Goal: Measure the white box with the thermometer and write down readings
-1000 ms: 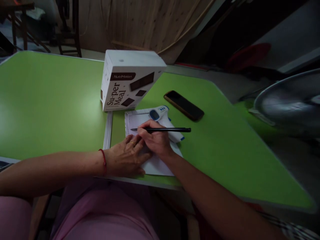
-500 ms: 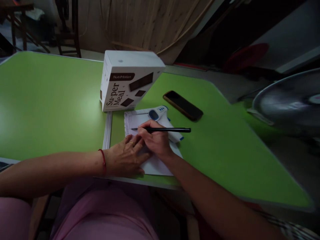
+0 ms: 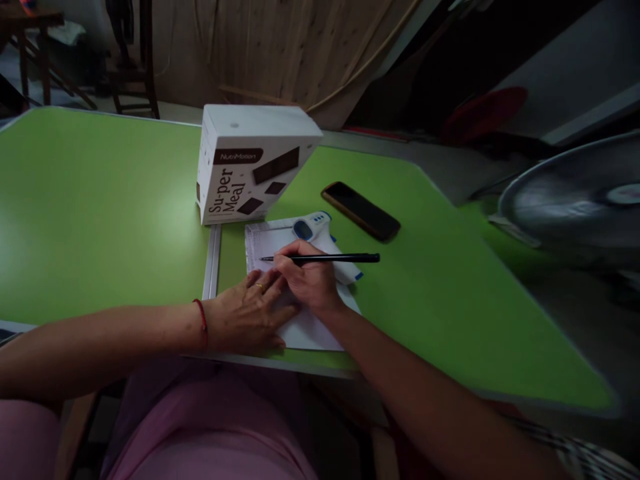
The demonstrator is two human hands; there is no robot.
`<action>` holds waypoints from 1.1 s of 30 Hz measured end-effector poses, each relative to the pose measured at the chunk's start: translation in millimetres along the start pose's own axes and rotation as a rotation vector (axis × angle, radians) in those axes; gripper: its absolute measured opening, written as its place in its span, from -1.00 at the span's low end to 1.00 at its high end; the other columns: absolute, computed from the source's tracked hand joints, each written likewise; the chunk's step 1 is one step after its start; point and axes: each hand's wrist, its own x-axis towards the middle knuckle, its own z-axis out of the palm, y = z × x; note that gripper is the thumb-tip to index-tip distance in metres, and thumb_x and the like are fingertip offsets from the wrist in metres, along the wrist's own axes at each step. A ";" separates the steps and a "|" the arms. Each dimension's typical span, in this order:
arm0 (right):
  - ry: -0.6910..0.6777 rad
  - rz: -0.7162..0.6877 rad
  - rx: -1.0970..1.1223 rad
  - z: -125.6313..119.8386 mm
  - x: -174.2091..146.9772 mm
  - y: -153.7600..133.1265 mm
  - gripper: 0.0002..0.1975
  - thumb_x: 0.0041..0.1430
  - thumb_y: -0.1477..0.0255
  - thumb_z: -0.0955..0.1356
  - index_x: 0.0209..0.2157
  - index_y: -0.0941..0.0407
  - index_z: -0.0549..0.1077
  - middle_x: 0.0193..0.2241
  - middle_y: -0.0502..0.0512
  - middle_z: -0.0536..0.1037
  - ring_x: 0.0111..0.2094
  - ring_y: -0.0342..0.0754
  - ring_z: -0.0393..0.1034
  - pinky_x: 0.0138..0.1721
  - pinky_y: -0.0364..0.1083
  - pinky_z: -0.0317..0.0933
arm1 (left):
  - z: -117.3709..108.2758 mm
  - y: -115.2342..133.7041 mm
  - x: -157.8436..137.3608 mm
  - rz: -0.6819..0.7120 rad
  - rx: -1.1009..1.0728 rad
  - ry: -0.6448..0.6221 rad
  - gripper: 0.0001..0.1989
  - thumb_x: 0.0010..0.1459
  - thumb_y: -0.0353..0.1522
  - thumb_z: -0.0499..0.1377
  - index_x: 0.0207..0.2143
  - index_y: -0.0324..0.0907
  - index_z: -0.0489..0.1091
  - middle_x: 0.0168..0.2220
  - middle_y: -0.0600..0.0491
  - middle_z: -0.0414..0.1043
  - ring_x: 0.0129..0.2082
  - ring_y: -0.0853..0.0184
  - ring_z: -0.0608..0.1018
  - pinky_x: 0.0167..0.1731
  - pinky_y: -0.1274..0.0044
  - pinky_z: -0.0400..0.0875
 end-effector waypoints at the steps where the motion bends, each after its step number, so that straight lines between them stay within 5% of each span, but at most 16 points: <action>1: 0.004 -0.001 0.000 0.3 -0.1 0.1 -0.89 -0.03 0.33 0.32 -0.55 0.03 0.37 -0.62 -0.05 0.44 -0.54 -0.09 0.32 -0.41 -0.05 0.29 | 0.5 -0.5 -0.1 0.007 -0.007 0.014 -0.40 0.33 -0.15 0.16 0.31 -0.24 0.22 0.33 -0.36 0.16 0.37 -0.23 0.20 0.31 0.05 0.12; 33: 0.042 -0.021 -0.003 -2.6 0.6 9.1 -0.88 -0.02 0.32 0.31 -0.56 0.04 0.35 -0.62 -0.05 0.41 -0.52 -0.09 0.31 -0.41 -0.06 0.29 | 3.5 -2.5 -0.5 0.024 0.051 0.056 -0.41 0.29 -0.12 0.20 0.27 -0.22 0.26 0.31 -0.33 0.21 0.35 -0.17 0.25 0.30 0.08 0.15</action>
